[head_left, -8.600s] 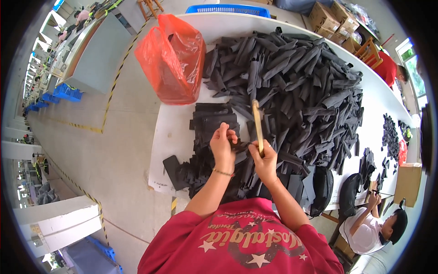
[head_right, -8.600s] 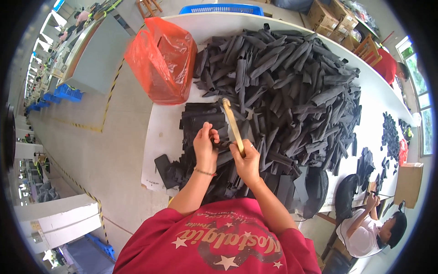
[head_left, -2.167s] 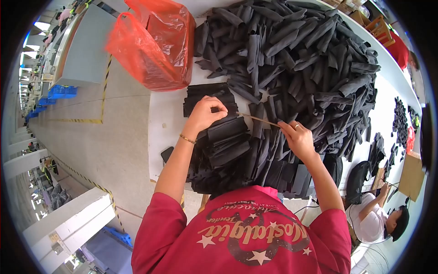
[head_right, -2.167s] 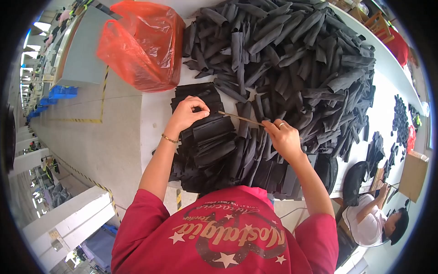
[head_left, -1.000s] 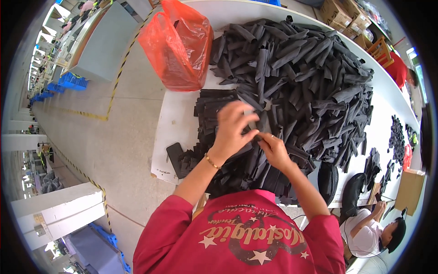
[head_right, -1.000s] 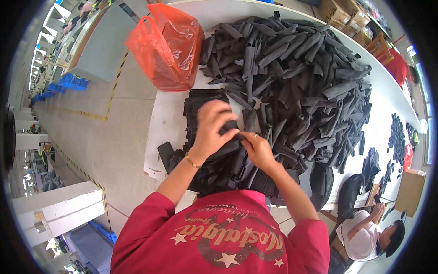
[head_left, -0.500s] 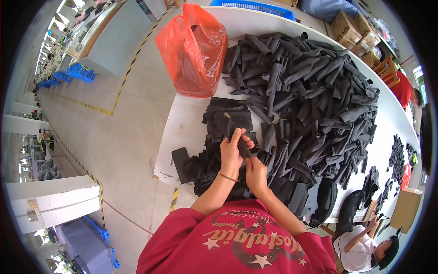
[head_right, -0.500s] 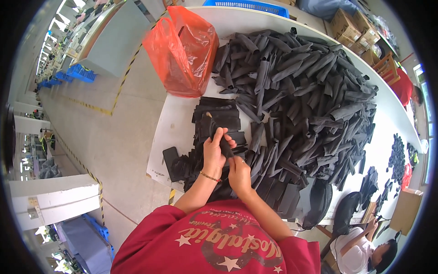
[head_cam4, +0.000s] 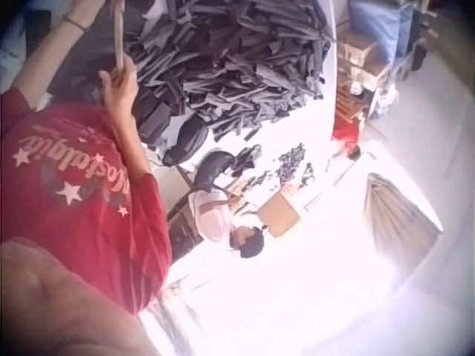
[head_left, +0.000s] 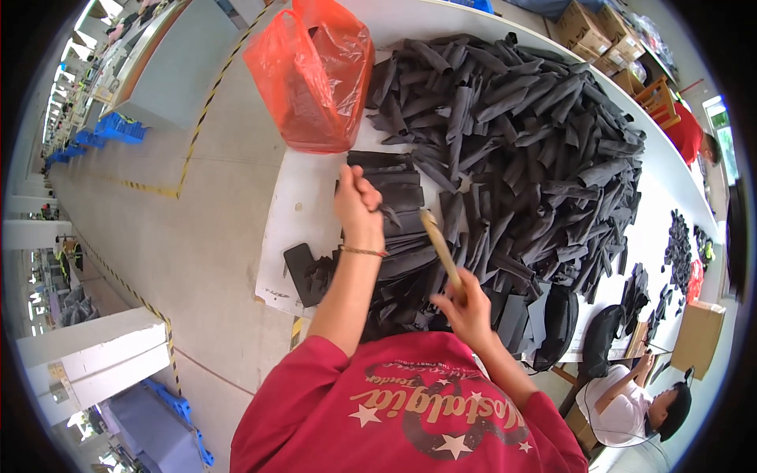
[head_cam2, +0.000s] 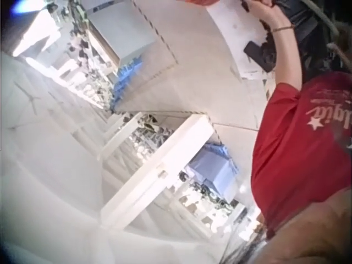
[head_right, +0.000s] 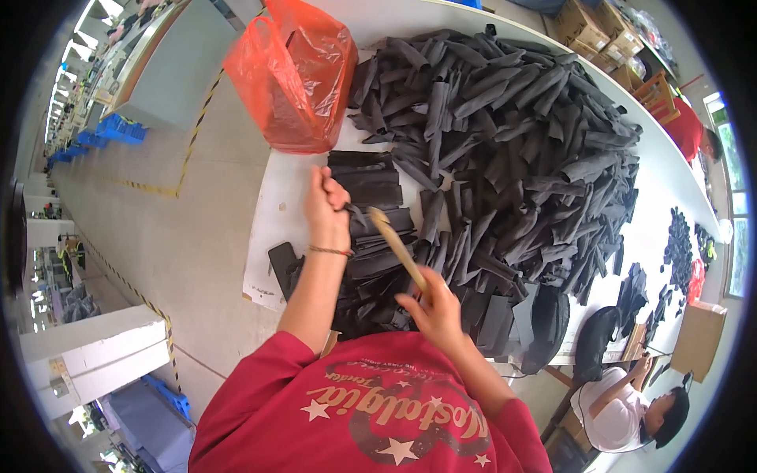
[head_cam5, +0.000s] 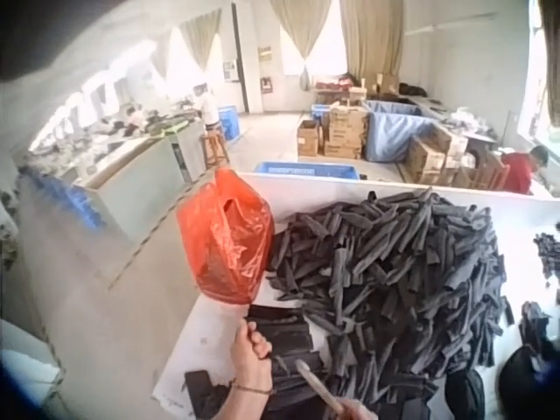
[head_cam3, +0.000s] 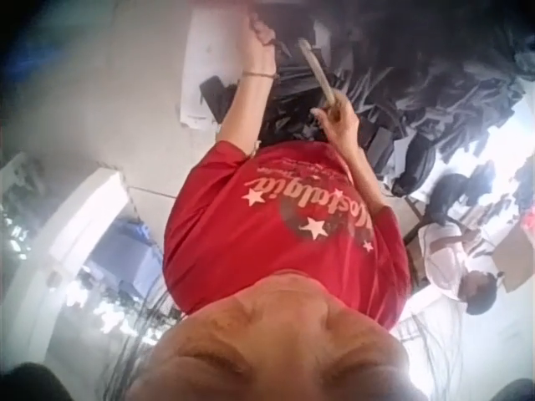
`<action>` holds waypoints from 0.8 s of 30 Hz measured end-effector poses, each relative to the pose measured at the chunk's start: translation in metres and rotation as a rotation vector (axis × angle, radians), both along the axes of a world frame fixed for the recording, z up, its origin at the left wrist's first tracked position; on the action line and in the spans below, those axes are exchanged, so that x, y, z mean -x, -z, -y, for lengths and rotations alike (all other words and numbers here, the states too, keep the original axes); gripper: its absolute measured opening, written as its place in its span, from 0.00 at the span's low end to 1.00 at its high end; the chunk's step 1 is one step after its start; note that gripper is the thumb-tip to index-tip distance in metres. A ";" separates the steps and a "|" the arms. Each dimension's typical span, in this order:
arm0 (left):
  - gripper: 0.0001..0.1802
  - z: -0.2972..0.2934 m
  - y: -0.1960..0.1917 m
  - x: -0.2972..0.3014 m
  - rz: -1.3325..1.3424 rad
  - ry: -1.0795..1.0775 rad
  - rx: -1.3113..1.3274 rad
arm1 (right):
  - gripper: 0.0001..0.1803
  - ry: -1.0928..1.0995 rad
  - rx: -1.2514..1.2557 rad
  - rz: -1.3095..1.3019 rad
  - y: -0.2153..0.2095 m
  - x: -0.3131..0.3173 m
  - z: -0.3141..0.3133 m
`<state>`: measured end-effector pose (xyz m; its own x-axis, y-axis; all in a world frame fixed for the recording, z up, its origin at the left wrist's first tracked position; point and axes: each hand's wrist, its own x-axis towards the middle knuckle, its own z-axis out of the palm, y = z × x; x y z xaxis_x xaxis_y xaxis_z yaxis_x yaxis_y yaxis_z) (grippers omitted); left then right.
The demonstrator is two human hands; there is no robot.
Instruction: Manually processing black foam tubes by turning them inside out or clearing them using a wooden stick.
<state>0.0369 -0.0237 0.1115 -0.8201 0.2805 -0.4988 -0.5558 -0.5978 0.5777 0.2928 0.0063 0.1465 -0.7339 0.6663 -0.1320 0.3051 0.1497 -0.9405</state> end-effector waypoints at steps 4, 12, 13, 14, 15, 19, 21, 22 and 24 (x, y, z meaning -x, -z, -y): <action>0.16 -0.012 0.031 -0.048 0.199 0.091 -0.084 | 0.09 0.031 -0.331 -0.258 0.030 0.072 -0.029; 0.20 0.019 -0.003 -0.051 -0.683 1.171 0.172 | 0.02 -0.131 -0.225 -0.150 0.024 0.086 -0.066; 0.17 0.019 0.001 -0.052 -0.606 1.242 0.261 | 0.02 -0.147 -0.314 -0.211 0.029 0.089 -0.075; 0.16 0.018 0.004 -0.050 -0.531 1.306 0.353 | 0.02 -0.096 -0.236 -0.213 0.027 0.093 -0.082; 0.16 0.019 0.008 -0.055 -0.533 1.221 0.397 | 0.02 -0.052 -0.261 -0.148 0.023 0.099 -0.090; 0.20 0.015 -0.003 -0.069 -0.512 0.977 0.310 | 0.09 0.317 -0.256 -0.254 0.006 0.154 -0.140; 0.19 0.030 0.018 -0.067 -0.435 0.975 0.347 | 0.17 0.500 -0.102 -0.350 -0.019 0.190 -0.188; 0.18 0.035 0.030 -0.065 -0.365 0.975 0.375 | 0.18 0.516 -0.045 -0.411 -0.033 0.203 -0.217; 0.10 0.029 0.035 -0.045 -0.779 0.924 0.617 | 0.19 0.413 -0.146 -0.413 -0.046 0.228 -0.260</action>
